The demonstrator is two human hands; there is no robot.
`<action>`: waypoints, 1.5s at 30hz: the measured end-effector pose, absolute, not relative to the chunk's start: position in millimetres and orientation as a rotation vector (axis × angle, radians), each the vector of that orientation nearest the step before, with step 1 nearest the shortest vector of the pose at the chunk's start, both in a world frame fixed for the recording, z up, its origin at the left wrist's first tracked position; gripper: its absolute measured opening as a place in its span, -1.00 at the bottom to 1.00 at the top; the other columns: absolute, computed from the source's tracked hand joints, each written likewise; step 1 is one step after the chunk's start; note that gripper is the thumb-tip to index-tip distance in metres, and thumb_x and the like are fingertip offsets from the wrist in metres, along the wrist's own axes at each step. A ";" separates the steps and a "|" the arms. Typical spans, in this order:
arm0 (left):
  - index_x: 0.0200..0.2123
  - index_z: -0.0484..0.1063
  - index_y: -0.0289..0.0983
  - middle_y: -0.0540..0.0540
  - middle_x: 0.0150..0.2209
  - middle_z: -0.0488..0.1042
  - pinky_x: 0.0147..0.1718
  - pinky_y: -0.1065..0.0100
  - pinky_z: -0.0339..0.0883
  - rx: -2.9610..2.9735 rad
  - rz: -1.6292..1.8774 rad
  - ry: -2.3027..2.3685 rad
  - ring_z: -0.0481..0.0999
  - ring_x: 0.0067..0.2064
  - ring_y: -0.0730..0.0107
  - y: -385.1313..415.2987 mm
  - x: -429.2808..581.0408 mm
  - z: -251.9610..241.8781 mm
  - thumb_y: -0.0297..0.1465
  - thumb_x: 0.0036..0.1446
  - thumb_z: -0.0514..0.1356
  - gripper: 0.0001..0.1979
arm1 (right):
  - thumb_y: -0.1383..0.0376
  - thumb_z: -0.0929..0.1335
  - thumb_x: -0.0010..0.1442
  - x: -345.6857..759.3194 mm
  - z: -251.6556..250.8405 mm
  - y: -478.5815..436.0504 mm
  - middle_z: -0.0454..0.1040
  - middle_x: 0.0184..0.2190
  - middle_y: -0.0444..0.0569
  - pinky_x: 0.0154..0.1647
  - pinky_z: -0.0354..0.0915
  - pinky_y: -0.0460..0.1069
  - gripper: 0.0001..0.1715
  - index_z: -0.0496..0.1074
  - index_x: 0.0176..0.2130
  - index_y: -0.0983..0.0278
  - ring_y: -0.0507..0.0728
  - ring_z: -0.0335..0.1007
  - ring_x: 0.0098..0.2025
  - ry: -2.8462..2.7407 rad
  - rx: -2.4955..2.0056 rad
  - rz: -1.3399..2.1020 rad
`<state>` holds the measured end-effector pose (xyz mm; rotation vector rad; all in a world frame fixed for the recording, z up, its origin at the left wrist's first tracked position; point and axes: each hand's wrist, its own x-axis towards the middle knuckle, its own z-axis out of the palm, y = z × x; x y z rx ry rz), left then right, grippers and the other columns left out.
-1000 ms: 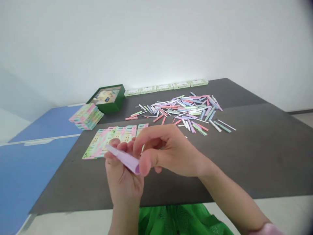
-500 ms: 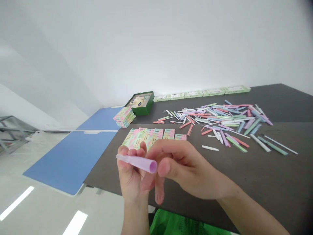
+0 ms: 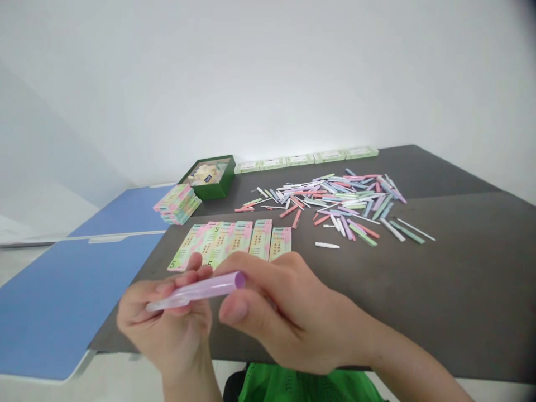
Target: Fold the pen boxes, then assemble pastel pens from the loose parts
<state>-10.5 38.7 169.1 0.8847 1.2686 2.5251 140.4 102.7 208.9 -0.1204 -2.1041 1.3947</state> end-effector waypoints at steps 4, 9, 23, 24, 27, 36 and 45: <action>-0.56 0.51 -0.12 0.21 -0.55 0.59 -0.33 0.36 0.63 1.173 2.559 1.250 0.64 -0.45 0.41 43.0 -9.0 166.0 -0.26 -0.34 0.54 -0.72 | 0.09 0.15 0.39 141.4 202.3 106.4 0.38 -0.52 -0.17 -0.58 0.20 -0.22 -0.66 0.30 -0.24 0.27 -0.08 0.35 -0.58 -1.998 -0.195 1.578; -0.50 0.56 -0.12 0.15 -0.49 0.62 -0.16 0.17 0.62 1.218 2.554 1.271 0.66 -0.40 0.30 49.9 0.8 162.6 -0.34 -0.24 0.51 -0.79 | -0.04 0.13 0.36 127.9 174.9 117.9 0.37 -0.63 -0.25 -0.66 0.28 -0.19 -0.57 0.17 -0.30 0.24 -0.05 0.34 -0.70 -1.544 -0.044 2.118; -0.30 0.60 -0.20 0.01 -0.29 0.67 -0.16 0.39 0.55 1.250 2.435 1.133 0.66 -0.23 0.36 61.6 20.4 152.1 -0.32 -0.02 0.41 -0.82 | -0.10 0.21 0.30 116.1 150.4 115.2 0.41 -0.70 -0.25 -0.81 0.17 -0.20 -0.53 0.22 -0.33 0.25 -0.04 0.24 -0.80 -1.118 0.029 2.429; -0.31 0.60 -0.22 -0.01 -0.29 0.67 -0.14 0.40 0.54 1.204 2.410 1.083 0.66 -0.22 0.36 61.5 19.6 153.0 -0.33 -0.04 0.42 -0.81 | -0.11 0.21 0.29 117.0 153.5 114.4 0.39 -0.70 -0.27 -0.81 0.16 -0.21 -0.52 0.20 -0.33 0.24 -0.04 0.26 -0.78 -1.205 -0.038 2.364; -0.36 0.59 -0.21 0.01 -0.35 0.67 -0.28 0.54 0.53 0.989 2.338 0.894 0.66 -0.27 0.41 60.5 14.3 158.9 -0.30 -0.08 0.44 -0.81 | -0.10 0.18 0.32 118.1 165.3 111.9 0.36 -0.67 -0.26 -0.76 0.17 -0.24 -0.53 0.22 -0.32 0.24 -0.07 0.31 -0.71 -1.473 -0.192 2.136; -0.38 0.56 -0.09 0.19 -0.33 0.66 -0.25 0.61 0.53 0.705 2.386 0.779 0.65 -0.28 0.55 46.9 8.7 170.7 -0.16 -0.06 0.40 -0.80 | 0.02 0.18 0.37 105.5 188.0 102.3 0.37 -0.61 -0.20 -0.70 0.13 -0.25 -0.53 0.32 -0.39 0.29 -0.13 0.25 -0.69 -1.766 -0.019 1.880; -0.39 0.57 -0.11 0.16 -0.33 0.66 -0.26 0.63 0.52 0.701 2.236 0.663 0.65 -0.26 0.51 46.3 12.8 173.6 -0.24 -0.07 0.42 -0.85 | 0.00 0.22 0.34 111.2 190.2 120.4 0.41 -0.59 -0.15 -0.72 0.12 -0.21 -0.49 0.35 -0.45 0.30 -0.10 0.26 -0.68 -1.704 0.185 2.130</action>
